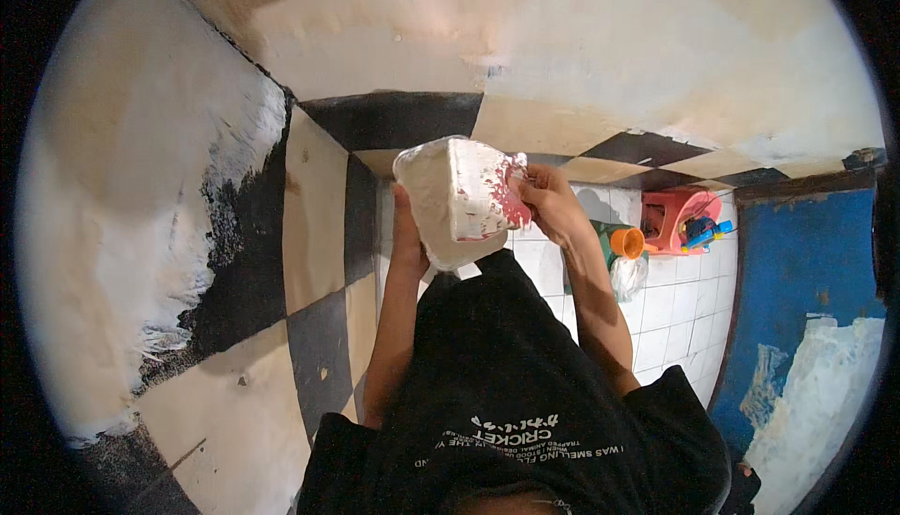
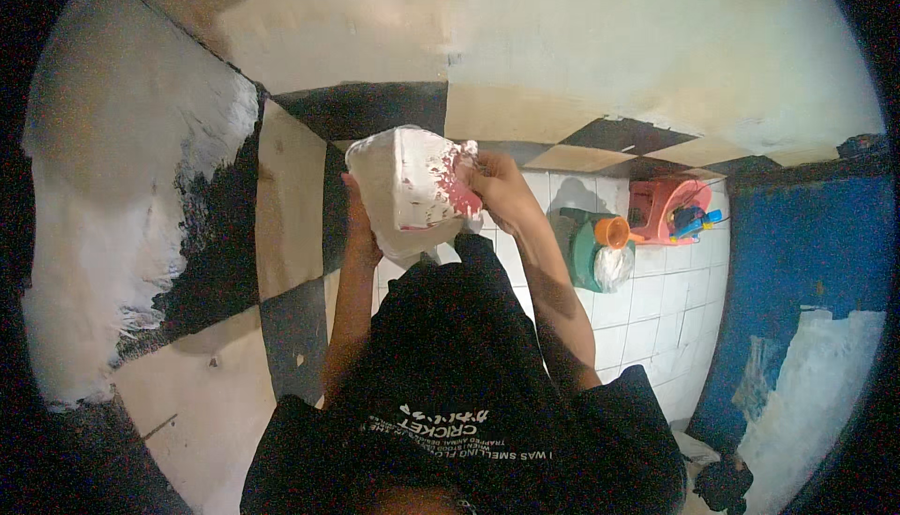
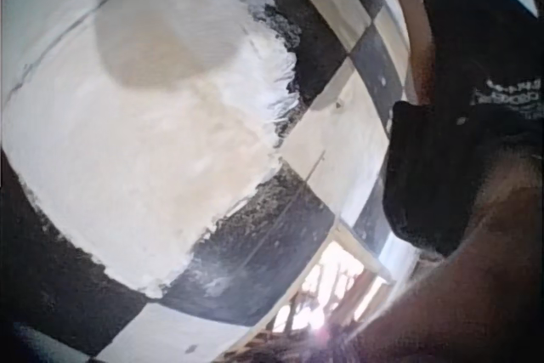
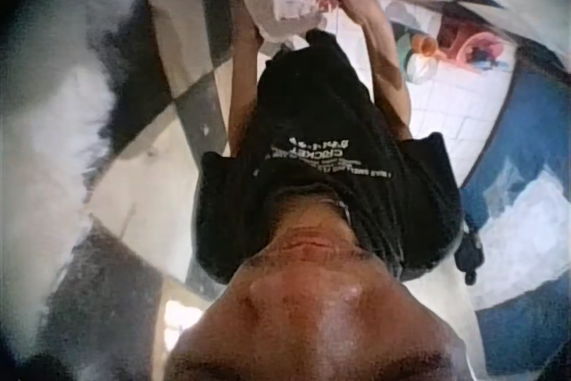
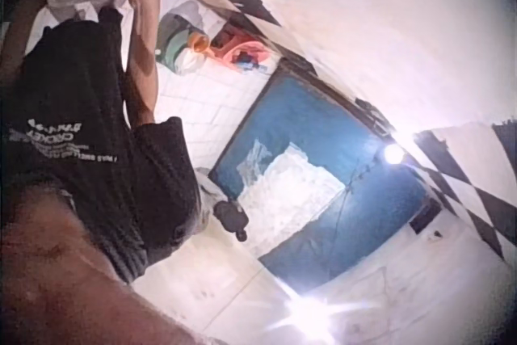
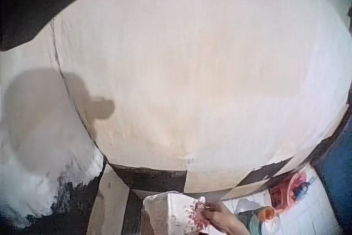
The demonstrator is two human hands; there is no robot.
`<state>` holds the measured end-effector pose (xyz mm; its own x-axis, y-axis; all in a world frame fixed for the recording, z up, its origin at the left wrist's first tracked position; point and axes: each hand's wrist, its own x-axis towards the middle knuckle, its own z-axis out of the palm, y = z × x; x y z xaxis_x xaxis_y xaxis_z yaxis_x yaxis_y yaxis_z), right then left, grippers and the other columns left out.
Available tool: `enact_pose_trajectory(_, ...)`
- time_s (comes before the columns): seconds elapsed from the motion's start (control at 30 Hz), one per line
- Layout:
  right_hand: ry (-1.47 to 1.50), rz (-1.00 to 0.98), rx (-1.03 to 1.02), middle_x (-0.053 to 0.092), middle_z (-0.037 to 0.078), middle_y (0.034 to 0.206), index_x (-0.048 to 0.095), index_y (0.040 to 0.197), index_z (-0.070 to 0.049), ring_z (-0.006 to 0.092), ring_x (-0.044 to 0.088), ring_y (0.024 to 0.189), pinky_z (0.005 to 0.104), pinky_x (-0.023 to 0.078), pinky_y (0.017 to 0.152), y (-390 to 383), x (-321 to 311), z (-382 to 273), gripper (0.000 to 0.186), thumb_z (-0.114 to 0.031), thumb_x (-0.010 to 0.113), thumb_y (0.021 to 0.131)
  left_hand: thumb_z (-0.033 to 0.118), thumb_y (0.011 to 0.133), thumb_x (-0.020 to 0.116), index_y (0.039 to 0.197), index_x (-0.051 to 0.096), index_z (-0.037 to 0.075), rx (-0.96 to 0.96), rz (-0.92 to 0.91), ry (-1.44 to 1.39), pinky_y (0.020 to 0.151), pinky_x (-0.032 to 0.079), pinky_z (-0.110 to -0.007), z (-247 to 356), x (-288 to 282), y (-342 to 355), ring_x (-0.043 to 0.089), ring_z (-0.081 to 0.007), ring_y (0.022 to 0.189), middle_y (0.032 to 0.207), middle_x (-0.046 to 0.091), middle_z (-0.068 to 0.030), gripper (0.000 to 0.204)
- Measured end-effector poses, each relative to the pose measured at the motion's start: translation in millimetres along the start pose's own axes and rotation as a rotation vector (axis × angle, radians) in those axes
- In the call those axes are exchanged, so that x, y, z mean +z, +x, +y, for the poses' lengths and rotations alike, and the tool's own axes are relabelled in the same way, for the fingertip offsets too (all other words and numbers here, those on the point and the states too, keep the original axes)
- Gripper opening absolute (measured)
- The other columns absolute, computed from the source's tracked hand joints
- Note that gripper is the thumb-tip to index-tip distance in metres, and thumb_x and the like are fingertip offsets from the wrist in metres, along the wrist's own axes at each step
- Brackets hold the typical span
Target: The person transfers white powder into a plastic container, adds water from a scoop, and mixes it into a paste using a spatula before applying the mixture to the gaps between wall tiles.
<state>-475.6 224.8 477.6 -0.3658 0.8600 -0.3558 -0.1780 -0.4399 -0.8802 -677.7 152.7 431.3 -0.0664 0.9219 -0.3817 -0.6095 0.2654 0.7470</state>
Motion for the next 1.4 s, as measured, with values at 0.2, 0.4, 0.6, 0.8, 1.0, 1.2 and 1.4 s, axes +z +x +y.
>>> enact_pose_trajectory(0.2,0.344,0.072,-0.094,0.066,0.013,0.09,0.057,0.103,0.012,0.0199,0.067,0.078,0.0318,0.057,0.067,5,3,-9,0.021,-0.006,0.057,0.093,0.076,0.088,0.032,0.144,0.034,0.007,0.027,0.021,-0.161,0.103,0.043,-0.041,-21,-24,18,0.05,-0.0275,0.125,0.14,0.047,-0.0147,0.089)
enact_pose_trajectory(0.4,0.498,0.344,-0.189,0.065,0.016,0.09,0.058,0.096,0.011,0.0231,0.066,0.078,0.0388,0.056,0.068,78,12,14,0.015,-0.001,0.051,0.09,0.073,0.089,0.034,0.145,0.033,0.007,0.048,0.121,-0.15,0.104,0.042,-0.039,-27,-41,3,0.049,-0.0262,0.126,0.141,0.046,-0.013,0.087)
enact_pose_trajectory(0.6,0.457,0.46,-0.322,0.062,0.024,0.086,0.054,0.086,0.019,0.0311,0.066,0.072,0.0407,0.06,0.065,141,19,-14,0.016,0.008,0.044,0.081,0.073,0.089,0.035,0.146,0.031,0.008,0.076,0.157,-0.164,0.104,0.041,-0.04,-24,-53,-12,0.047,-0.0277,0.128,0.143,0.043,-0.0128,0.086)
enact_pose_trajectory(0.8,0.57,0.466,-0.429,0.06,0.029,0.088,0.051,0.081,0.021,0.0346,0.065,0.072,0.0418,0.062,0.066,123,39,-95,0.012,0.01,0.045,0.08,0.072,0.09,0.034,0.146,0.031,0.008,0.094,0.188,-0.166,0.104,0.042,-0.041,-26,-51,-26,0.046,-0.0284,0.128,0.144,0.043,-0.0136,0.086)
enact_pose_trajectory(1.0,0.492,0.402,-0.314,0.061,0.027,0.088,0.053,0.087,0.02,0.0342,0.065,0.082,0.0436,0.057,0.081,88,12,-48,0.014,0.01,0.044,0.083,0.071,0.091,0.034,0.146,0.031,0.008,0.091,0.145,-0.202,0.104,0.042,-0.042,-23,-44,-32,0.047,-0.0282,0.128,0.143,0.043,-0.0137,0.085)
enact_pose_trajectory(1.2,0.519,0.519,-0.353,0.06,0.031,0.09,0.047,0.089,0.024,0.0395,0.065,0.079,0.0474,0.062,0.069,154,10,-37,0.019,0.009,0.038,0.082,0.07,0.091,0.033,0.146,0.031,0.007,0.116,0.103,-0.196,0.104,0.042,-0.041,-29,-49,-27,0.049,-0.0276,0.126,0.143,0.044,-0.013,0.084)
enact_pose_trajectory(1.4,0.609,0.424,-0.374,0.059,0.033,0.089,0.047,0.085,0.025,0.0384,0.065,0.078,0.0446,0.06,0.067,135,19,-95,0.019,0.008,0.04,0.083,0.071,0.091,0.035,0.146,0.03,0.007,0.123,0.178,-0.156,0.104,0.041,-0.041,-23,-43,-40,0.046,-0.0275,0.128,0.144,0.042,-0.0125,0.085)
